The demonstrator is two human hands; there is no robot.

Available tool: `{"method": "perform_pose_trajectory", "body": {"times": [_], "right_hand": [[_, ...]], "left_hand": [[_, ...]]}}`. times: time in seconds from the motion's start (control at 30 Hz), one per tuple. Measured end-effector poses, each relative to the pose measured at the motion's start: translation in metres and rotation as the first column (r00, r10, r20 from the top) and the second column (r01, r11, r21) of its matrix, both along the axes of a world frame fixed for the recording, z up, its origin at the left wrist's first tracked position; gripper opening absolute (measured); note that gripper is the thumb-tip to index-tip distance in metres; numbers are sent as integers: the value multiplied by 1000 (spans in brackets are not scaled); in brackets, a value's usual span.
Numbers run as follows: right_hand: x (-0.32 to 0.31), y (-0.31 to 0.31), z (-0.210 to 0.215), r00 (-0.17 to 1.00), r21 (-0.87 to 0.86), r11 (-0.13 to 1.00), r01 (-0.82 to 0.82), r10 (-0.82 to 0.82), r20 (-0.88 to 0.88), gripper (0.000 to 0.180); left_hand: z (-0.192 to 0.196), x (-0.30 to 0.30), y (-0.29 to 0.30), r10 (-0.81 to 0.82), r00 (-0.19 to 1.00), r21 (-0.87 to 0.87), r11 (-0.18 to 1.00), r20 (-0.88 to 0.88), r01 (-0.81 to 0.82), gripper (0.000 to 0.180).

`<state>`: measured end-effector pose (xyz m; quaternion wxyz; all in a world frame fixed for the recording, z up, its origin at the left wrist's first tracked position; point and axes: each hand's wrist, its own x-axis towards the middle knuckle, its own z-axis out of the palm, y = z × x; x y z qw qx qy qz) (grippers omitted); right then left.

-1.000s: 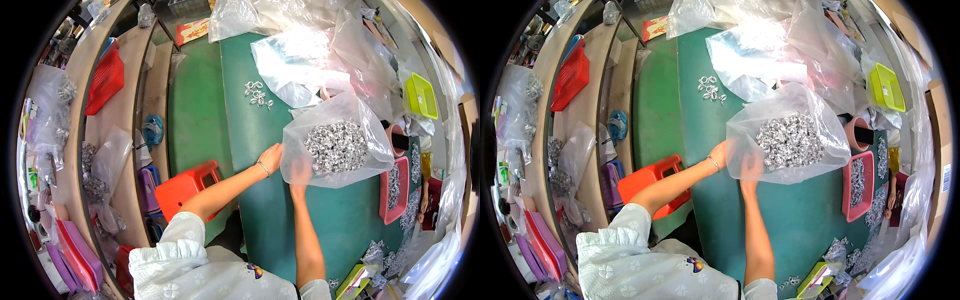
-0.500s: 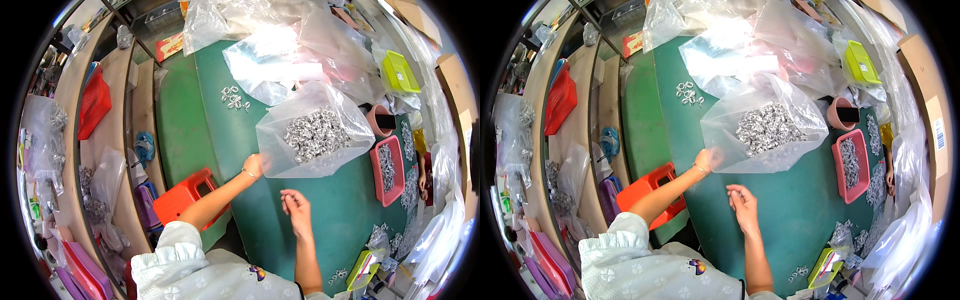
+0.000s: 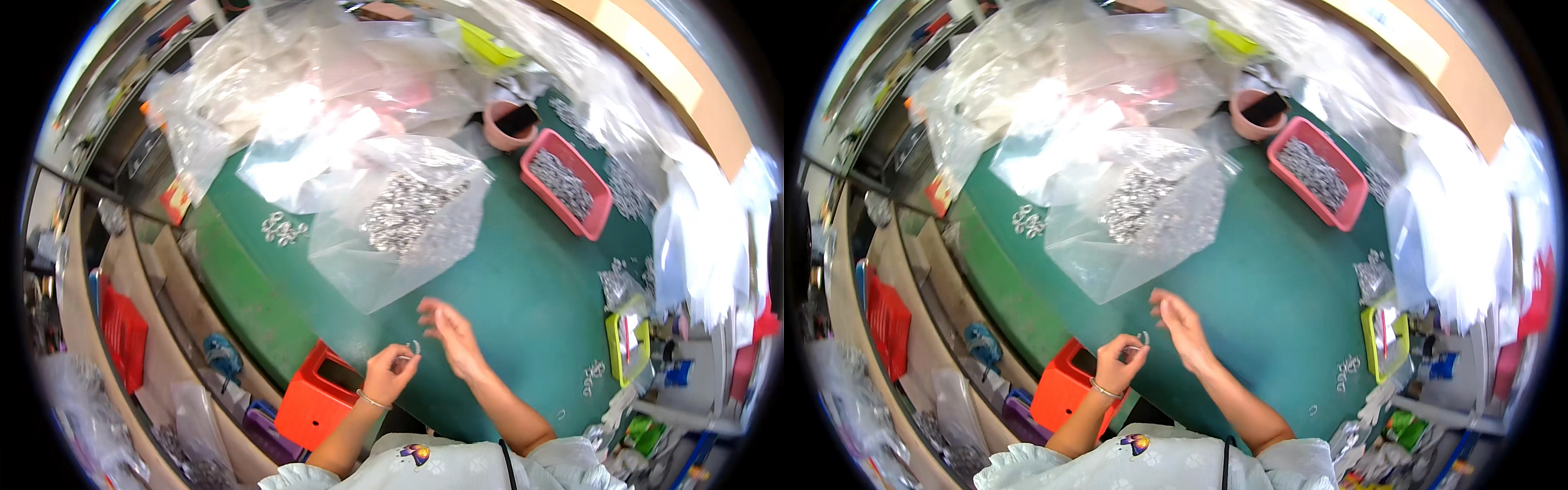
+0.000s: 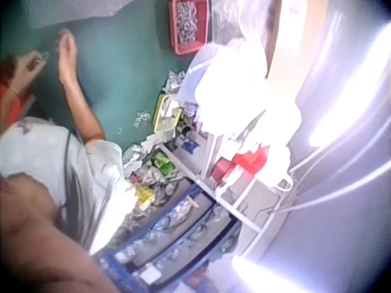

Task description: The person sorts through a pile of small metal ring-shaped components on a workbench, picks them up individually, and places several into a clear plastic container before wiping the container with a cloth and placing it into a bag.

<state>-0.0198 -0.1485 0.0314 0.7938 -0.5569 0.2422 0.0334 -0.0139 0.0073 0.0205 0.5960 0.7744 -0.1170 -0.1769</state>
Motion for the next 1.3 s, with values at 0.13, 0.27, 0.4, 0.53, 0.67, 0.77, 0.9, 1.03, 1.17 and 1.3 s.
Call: {"method": "perform_pose_trajectory", "body": {"times": [0.13, 0.27, 0.4, 0.53, 0.67, 0.77, 0.9, 1.03, 1.17, 1.3], "right_hand": [[-51, -9, -20, 960, 585, 770, 257, -136, -243, 44], [-81, -29, -31, 852, 648, 554, 524, -345, -394, 33], [-118, -64, -54, 783, 724, 349, 595, -455, -424, 26], [-184, -147, -52, 612, 713, 206, 671, -697, -374, 11], [-258, -265, -46, 279, 494, 130, 860, -929, -242, 16], [-321, -354, -61, 211, 246, 179, 953, -971, -109, 21], [-343, -411, -81, 119, 10, 119, 993, -987, -106, 27], [-308, -385, -92, 200, -337, 200, 920, -979, -34, 36], [-222, -275, -49, 650, -397, 613, 683, -758, -51, 44], [-103, -145, -36, 966, -285, 925, 250, -257, 14, 69]], "left_hand": [[-4, -7, -51, -357, 913, 105, 934, 197, 343, 17], [0, -17, -88, -531, 768, 156, 845, 357, 512, 28], [13, -29, -110, -541, 694, 101, 817, 474, 568, 31], [20, -44, -112, -543, 772, 54, 827, 331, 559, 32], [-3, -50, -96, -593, 752, 199, 805, 290, 558, 32], [-14, -62, -91, -596, 765, 262, 800, 244, 540, 32], [-18, -63, -77, -424, 889, 182, 901, 171, 394, 31], [-32, -32, -44, 306, 944, -83, 951, 122, -298, 35], [-26, 56, -3, 754, 645, -98, 656, 121, -749, 62], [-56, 164, 29, 707, 651, 247, 603, 276, -759, 87]]}}
